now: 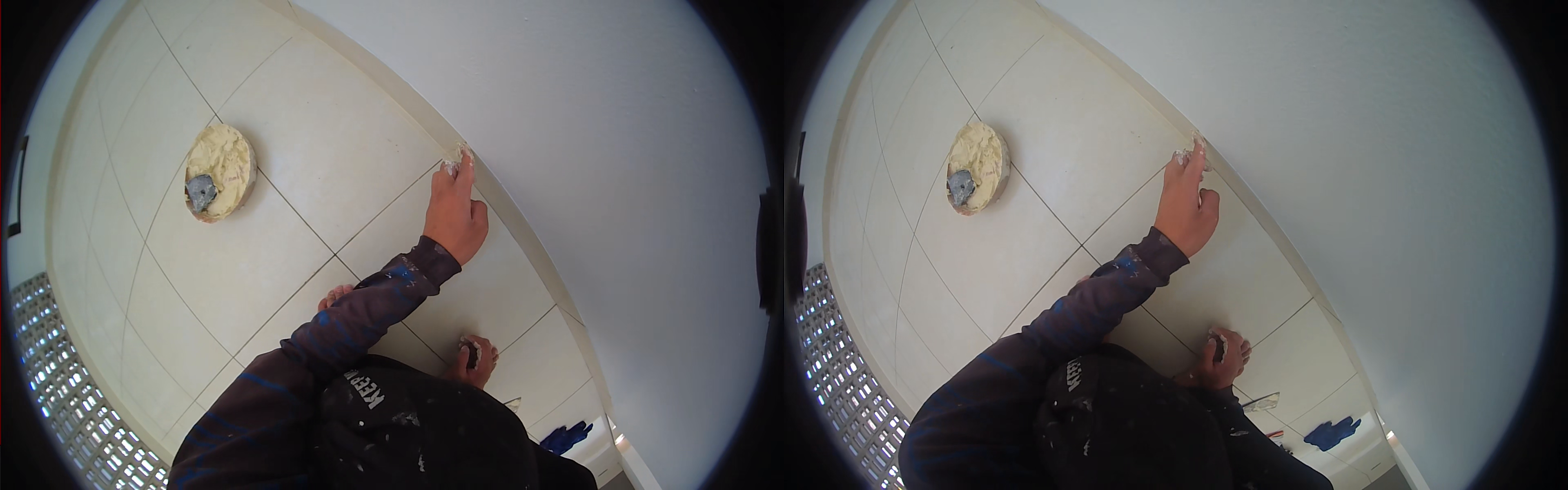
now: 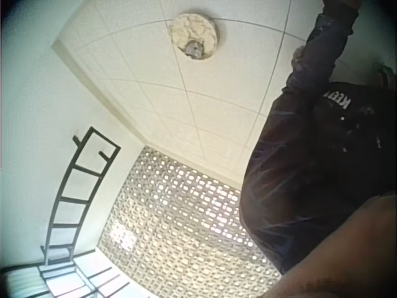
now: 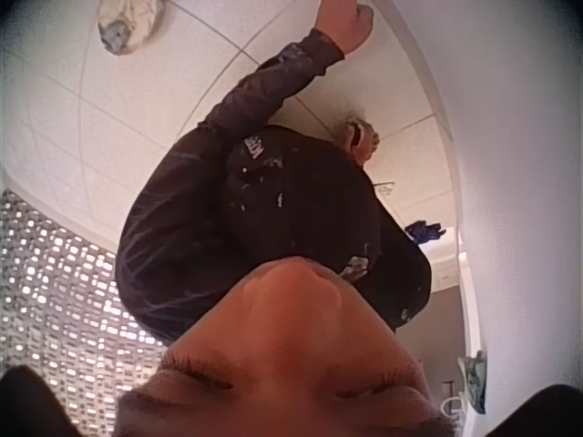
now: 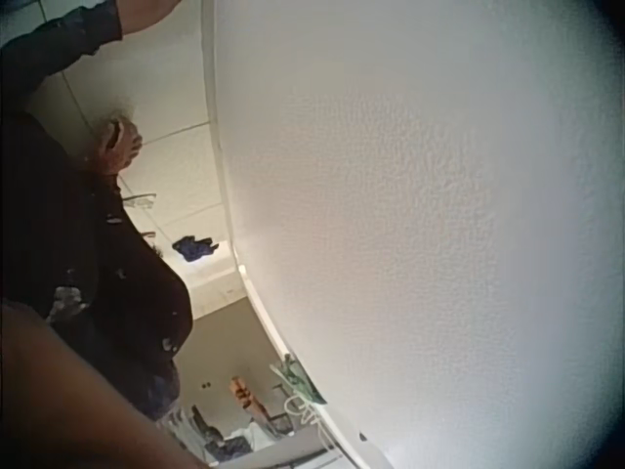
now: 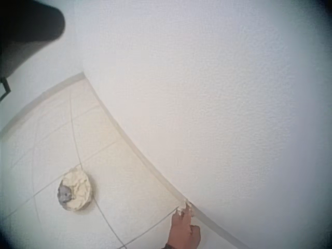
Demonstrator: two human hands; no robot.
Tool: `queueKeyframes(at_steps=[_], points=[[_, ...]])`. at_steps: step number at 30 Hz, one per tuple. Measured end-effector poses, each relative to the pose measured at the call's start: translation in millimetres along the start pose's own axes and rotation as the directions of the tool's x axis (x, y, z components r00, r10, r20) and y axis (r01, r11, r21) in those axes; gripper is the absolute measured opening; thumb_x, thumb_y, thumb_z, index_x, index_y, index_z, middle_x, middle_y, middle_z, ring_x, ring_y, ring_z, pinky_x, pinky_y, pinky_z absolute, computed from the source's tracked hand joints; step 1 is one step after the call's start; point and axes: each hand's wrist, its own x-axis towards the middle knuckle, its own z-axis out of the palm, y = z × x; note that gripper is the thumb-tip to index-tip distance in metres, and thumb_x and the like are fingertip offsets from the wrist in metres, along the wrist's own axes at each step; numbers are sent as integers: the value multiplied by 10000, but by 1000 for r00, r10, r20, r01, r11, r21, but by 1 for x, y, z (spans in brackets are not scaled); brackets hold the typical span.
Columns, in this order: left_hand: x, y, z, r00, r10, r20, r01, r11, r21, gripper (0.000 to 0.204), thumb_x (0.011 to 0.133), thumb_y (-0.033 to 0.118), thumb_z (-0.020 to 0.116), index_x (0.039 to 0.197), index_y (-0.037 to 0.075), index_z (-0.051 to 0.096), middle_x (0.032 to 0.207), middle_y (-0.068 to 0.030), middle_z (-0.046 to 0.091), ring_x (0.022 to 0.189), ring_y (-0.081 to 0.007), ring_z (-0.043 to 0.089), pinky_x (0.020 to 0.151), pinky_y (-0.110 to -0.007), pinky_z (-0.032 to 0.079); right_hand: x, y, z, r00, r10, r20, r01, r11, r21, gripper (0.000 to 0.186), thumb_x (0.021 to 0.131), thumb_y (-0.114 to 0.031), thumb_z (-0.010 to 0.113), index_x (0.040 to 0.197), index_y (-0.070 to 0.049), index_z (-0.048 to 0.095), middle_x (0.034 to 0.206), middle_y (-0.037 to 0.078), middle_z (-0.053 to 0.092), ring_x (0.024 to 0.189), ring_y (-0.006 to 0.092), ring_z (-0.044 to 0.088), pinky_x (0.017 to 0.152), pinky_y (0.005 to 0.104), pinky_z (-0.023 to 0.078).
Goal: The person applies material from a container to the gaps in a wall using their finger and a putty knife, picking up a cloth from the floor to wipe the surface.
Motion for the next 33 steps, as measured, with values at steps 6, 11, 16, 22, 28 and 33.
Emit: queueKeyframes(at_steps=[6,11,16,22,28,33], points=[[7,-19,8,998,50,26,-55,961,272,759,843,-63,503,1560,-121,260,1217,-274,520,1118,-403,473,987,-458,454,-2,2,2,1000,10,-16,-10,1000,-3,219,894,-109,636,1093,-35,691,1048,123,676,970,291,646,873,394,504],[10,-47,16,1000,20,3,-20,966,256,754,837,-47,517,1549,-125,281,1204,-277,537,1159,-425,476,1023,-466,446,-3,4,4,1000,-1,-25,1,1000,-7,213,889,-126,649,1082,-48,695,1047,116,680,968,296,637,878,401,486],[14,-62,16,999,-40,32,32,976,215,722,835,-29,539,1525,-106,340,1227,-294,519,1130,-426,510,987,-466,475,-4,6,5,999,-11,-35,9,998,-59,210,884,-129,654,1081,-68,697,1045,101,682,962,296,633,873,399,475],[13,-55,3,952,-301,64,307,923,-233,588,876,-9,521,1463,-31,478,1077,-120,571,888,-212,576,760,-351,497,-3,5,4,999,5,-38,-7,999,-52,206,884,-132,651,1076,-75,698,1042,95,680,956,291,632,876,402,469],[13,-41,-8,829,-519,209,490,493,-719,452,921,11,509,1363,71,584,1019,37,570,880,-79,543,706,-275,454,-1,5,2,1000,-4,-26,4,1000,-29,203,886,-117,644,1076,-67,697,1044,97,679,955,292,641,867,394,482],[24,-43,-12,810,-557,186,503,495,-709,473,925,6,502,1389,67,570,1019,38,577,874,-74,544,709,-279,457,-1,1,2,999,20,-34,-20,1000,-9,204,887,-117,645,1074,-48,691,1042,115,679,958,292,647,867,395,498]])
